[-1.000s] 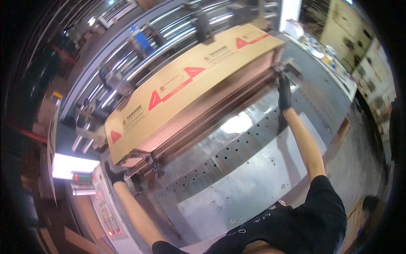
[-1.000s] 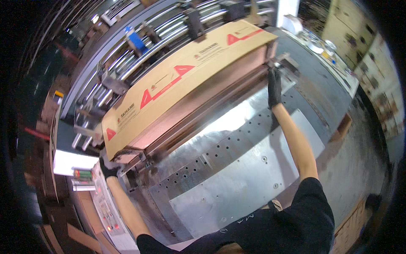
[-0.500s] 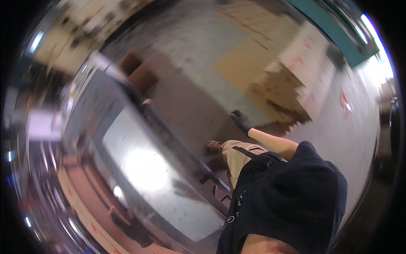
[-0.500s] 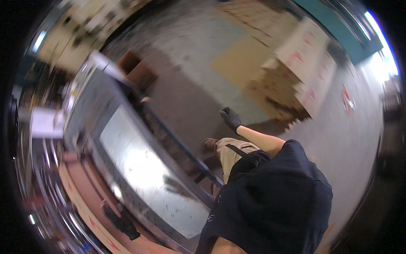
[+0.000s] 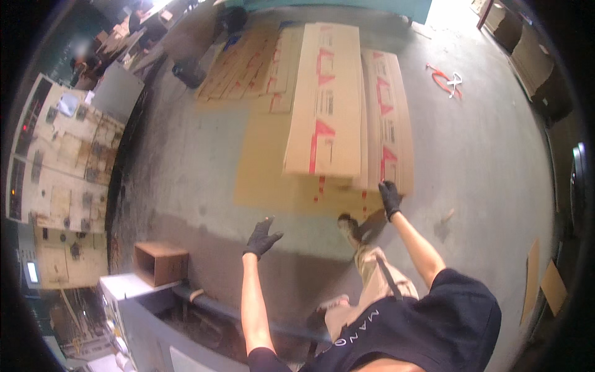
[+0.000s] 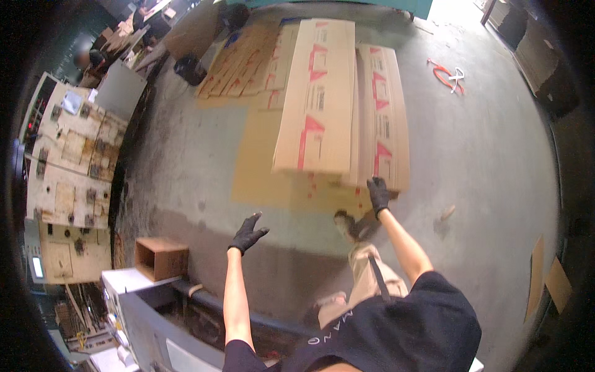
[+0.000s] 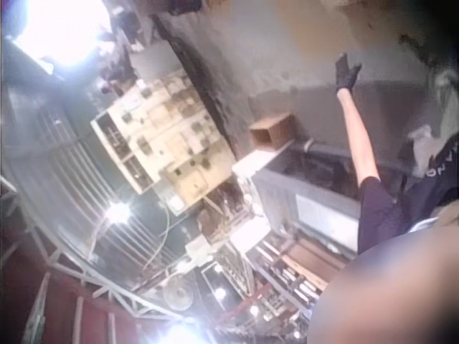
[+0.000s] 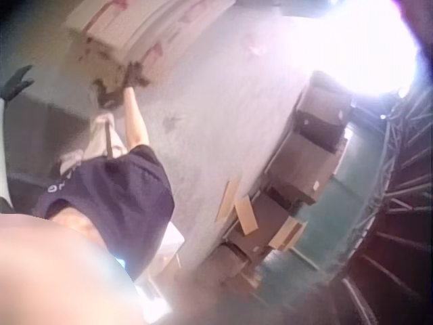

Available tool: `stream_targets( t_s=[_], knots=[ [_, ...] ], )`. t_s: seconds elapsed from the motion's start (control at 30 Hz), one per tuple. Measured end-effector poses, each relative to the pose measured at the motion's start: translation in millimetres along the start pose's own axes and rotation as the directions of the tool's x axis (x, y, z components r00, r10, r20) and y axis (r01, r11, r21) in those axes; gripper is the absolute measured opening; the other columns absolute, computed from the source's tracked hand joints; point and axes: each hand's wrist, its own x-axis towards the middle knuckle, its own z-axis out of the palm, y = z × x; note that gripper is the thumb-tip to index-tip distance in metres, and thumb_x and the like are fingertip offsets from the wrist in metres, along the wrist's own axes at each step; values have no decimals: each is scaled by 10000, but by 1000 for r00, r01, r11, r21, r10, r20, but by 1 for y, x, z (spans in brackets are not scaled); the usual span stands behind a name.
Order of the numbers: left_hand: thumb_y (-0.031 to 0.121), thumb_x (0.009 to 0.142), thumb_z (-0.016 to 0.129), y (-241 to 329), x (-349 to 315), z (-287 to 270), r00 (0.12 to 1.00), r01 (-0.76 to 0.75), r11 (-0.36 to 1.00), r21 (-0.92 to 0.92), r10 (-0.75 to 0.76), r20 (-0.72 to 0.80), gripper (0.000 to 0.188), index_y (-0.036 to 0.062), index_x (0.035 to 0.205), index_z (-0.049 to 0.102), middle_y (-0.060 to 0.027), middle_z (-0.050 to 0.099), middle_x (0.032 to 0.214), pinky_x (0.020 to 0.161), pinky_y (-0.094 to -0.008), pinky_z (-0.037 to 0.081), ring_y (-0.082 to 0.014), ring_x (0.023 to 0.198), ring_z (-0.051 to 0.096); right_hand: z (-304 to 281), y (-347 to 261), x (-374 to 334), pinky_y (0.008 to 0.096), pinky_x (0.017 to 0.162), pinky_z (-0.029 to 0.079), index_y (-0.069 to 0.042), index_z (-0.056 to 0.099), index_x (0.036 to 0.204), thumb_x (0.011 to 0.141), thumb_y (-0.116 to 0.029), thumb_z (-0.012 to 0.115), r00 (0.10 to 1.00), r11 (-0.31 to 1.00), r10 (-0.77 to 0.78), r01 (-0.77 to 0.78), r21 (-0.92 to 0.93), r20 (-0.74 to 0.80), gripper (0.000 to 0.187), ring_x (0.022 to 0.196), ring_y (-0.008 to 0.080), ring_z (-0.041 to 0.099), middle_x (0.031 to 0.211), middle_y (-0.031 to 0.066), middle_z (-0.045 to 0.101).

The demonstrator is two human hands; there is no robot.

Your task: The person repeatedly picks up flat cardboard sheets from a pile on the floor and stacks them into a neat pile. They then carry the stack to a machine and place it on the conveyor belt.

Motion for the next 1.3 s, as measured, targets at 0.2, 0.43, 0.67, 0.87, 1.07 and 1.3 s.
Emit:
stream_targets(
  t_s=[0.2, 0.43, 0.67, 0.87, 1.07, 1.3],
  knots=[
    [483, 750, 637, 29, 234, 1, 887, 118, 933, -341, -254, -386, 896, 67, 1401, 184, -179, 194, 1444, 1081, -352, 200, -275, 1346, 175, 61, 48, 116, 318, 1010, 289, 39, 418, 1244, 853, -365, 554, 979, 978, 205, -206, 22, 21, 578, 1188, 237, 410, 1264, 161, 455],
    [360, 773, 650, 78, 284, -8, 983, 150, 682, -715, -183, 31, 686, 4, 1294, 381, -138, 501, 1222, 954, -336, 350, -217, 1117, 473, 96, -38, 87, 331, 1045, 211, -33, 253, 1371, 826, -474, 556, 845, 828, 453, -517, 215, 285, 763, 1260, 203, 299, 1360, 95, 347],
    [342, 821, 587, 106, 250, -82, 980, 150, 732, -665, -22, 198, 567, 12, 1252, 425, -91, 528, 1175, 895, -310, 382, -177, 1063, 490, 46, -161, 86, 337, 938, 363, -68, 371, 1290, 799, -372, 632, 706, 592, 470, -697, 405, 529, 634, 1143, 182, 433, 1257, 78, 453],
    [185, 818, 615, 154, 265, -132, 954, 299, 304, -905, -97, 282, 308, 48, 1090, 568, -54, 617, 979, 804, -301, 492, -144, 886, 592, 26, -210, 122, 310, 790, 504, -1, 490, 1151, 817, -279, 643, 710, 574, 408, -688, 444, 574, 461, 972, 169, 568, 1132, 94, 546],
    [115, 686, 672, 261, 235, -273, 987, 68, 594, -801, 78, 142, 304, 20, 954, 565, -82, 603, 878, 689, -292, 501, -150, 774, 593, 92, -221, 102, 309, 1013, 348, 0, 388, 1294, 900, -334, 518, 652, 288, 56, -735, 613, 756, 533, 1151, 150, 449, 1298, 77, 446],
    [302, 577, 786, 279, -62, -284, 956, -103, 890, -444, -35, -292, 725, -7, 1129, 432, -118, 559, 1004, 790, -334, 461, -223, 903, 565, 163, -230, 180, 390, 1041, 286, -103, 278, 1376, 904, -551, 315, 705, 178, -390, -573, 800, 592, 652, 1239, 215, 351, 1360, 52, 372]
  ],
)
